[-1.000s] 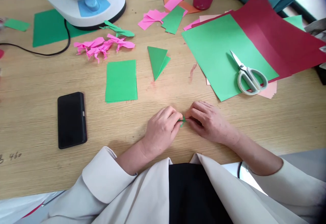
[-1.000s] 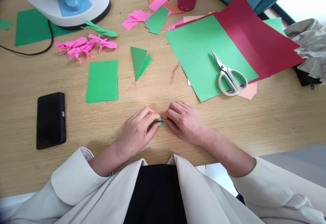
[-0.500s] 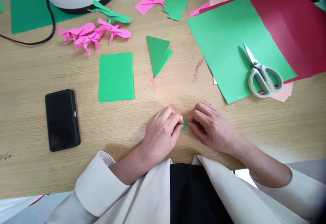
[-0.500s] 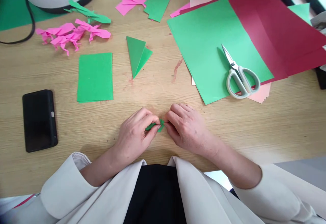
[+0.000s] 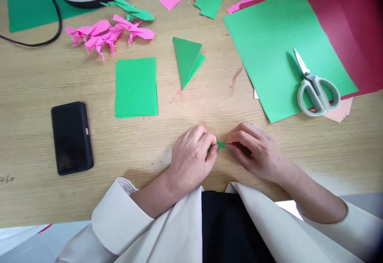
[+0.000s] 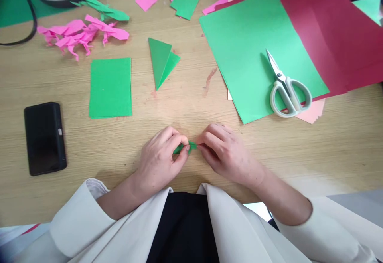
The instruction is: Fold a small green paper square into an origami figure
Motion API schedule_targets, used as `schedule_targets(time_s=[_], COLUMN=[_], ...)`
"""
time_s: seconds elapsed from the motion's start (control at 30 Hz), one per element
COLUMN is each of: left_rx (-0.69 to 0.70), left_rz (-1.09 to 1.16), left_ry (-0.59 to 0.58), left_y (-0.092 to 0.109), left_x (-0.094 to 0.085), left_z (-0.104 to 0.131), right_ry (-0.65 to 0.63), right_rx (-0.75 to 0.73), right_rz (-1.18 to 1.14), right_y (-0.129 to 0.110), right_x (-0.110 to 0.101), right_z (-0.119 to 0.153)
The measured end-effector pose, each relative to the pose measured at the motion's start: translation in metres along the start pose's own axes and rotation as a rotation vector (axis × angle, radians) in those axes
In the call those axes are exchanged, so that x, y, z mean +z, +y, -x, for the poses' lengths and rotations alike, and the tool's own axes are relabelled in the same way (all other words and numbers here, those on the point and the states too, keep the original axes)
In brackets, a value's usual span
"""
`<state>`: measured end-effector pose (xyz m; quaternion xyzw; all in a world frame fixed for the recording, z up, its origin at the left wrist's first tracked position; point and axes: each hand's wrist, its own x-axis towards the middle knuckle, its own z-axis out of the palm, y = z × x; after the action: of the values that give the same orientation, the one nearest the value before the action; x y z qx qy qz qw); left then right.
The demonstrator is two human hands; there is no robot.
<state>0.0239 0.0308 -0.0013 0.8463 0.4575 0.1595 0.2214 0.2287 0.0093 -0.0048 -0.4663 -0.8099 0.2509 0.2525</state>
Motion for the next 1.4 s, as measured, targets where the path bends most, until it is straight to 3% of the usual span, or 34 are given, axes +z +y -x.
schedule_targets(time_s=[0.2,0.4,1.4], left_rx=[-0.012,-0.010,-0.048], left_rz=[-0.039,-0.056,-0.124], left_ry=[-0.011,-0.016,-0.085], left_y=[0.0012,0.0009,0.0048], left_x=[0.0002,0.0000,-0.0015], left_z=[-0.0013,-0.0019,-0.0024], right_ry=[-0.035,-0.045,-0.013], right_rx=[-0.173,-0.242,-0.328], right_rz=[0.105,0.185,0.314], right_y=[0.0057,0.0054,0.0025], right_x=[-0.0040,-0.0031,-0.0023], right_z=[0.0104,0.0083,0.0095])
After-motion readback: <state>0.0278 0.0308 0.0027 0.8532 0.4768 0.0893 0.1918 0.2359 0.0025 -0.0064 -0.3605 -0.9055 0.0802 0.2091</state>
